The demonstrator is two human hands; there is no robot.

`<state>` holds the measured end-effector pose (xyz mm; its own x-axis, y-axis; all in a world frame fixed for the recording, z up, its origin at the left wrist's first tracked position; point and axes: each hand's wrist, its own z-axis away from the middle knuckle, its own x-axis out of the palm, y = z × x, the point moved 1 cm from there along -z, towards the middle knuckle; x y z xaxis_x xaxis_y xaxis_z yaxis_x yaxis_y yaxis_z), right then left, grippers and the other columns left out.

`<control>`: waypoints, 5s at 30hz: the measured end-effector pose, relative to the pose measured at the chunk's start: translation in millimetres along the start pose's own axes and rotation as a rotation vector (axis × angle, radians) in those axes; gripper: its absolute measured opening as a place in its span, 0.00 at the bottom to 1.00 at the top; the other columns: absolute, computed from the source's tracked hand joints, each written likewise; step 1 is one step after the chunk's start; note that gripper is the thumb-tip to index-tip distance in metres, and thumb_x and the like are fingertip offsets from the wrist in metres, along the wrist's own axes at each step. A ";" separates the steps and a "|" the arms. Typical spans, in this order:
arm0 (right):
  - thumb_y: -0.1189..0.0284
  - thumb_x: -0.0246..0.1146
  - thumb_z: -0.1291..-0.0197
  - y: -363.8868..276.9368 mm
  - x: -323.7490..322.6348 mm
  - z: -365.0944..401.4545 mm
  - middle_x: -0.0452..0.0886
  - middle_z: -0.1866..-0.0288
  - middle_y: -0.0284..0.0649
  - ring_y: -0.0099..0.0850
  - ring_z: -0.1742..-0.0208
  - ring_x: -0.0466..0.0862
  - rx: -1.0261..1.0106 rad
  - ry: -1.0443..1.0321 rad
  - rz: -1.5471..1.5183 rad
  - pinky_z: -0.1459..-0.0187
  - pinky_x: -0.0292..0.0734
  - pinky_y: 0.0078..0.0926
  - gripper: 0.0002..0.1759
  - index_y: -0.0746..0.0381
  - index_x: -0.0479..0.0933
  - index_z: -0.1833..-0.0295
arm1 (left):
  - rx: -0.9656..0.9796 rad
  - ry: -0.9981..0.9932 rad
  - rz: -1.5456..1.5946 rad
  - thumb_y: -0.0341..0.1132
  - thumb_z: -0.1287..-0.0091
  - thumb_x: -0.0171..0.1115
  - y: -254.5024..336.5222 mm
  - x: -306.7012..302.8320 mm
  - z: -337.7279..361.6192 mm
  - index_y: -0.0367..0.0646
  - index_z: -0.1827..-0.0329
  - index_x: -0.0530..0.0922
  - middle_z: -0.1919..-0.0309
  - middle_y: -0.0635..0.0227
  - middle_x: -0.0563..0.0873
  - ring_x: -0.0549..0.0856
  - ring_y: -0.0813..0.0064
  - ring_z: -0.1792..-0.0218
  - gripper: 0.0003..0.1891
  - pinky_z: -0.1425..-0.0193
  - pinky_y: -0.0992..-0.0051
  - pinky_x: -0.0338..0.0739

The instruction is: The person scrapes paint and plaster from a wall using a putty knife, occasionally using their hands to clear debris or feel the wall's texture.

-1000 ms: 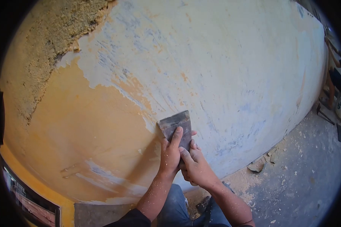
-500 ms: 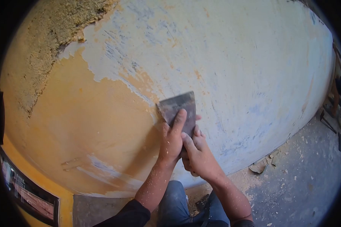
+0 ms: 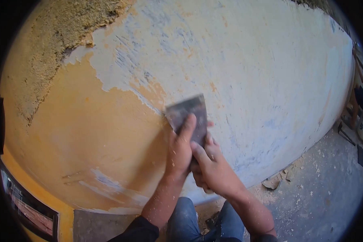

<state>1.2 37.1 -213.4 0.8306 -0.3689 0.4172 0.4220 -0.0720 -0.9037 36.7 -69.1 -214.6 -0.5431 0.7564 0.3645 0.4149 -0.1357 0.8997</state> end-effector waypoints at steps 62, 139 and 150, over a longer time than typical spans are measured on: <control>0.57 0.46 0.22 25.3 11.1 -6.0 0.57 0.83 0.27 0.21 0.87 0.60 -0.037 -0.104 -0.073 0.88 0.54 0.22 0.18 0.58 0.60 0.62 | 0.004 0.003 -0.153 0.43 0.24 0.56 8.7 -21.5 9.3 0.34 0.49 0.76 0.64 0.57 0.85 0.83 0.73 0.73 0.17 0.68 0.69 0.82; 0.56 0.48 0.23 81.8 -0.4 19.4 0.68 0.82 0.30 0.22 0.90 0.65 -0.162 -0.055 -0.031 0.89 0.60 0.22 0.20 0.59 0.62 0.37 | -0.093 -0.107 -0.157 0.47 0.25 0.56 -29.0 -47.8 45.8 0.39 0.37 0.73 0.51 0.59 0.87 0.87 0.71 0.60 0.23 0.57 0.71 0.84; 0.67 0.58 0.34 235.2 -103.1 122.6 0.71 0.32 0.57 0.54 0.30 0.68 -0.201 0.259 0.988 0.29 0.62 0.46 0.28 0.64 0.69 0.30 | -0.827 0.244 0.121 0.48 0.25 0.55 -131.1 -151.8 237.1 0.43 0.46 0.82 0.65 0.58 0.87 0.83 0.67 0.75 0.18 0.65 0.77 0.79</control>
<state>59.4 171.8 -457.2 0.6597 -0.5336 -0.5292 -0.4915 0.2264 -0.8410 237.8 -14.4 -444.8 -0.7103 0.5610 0.4251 -0.1318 -0.6992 0.7027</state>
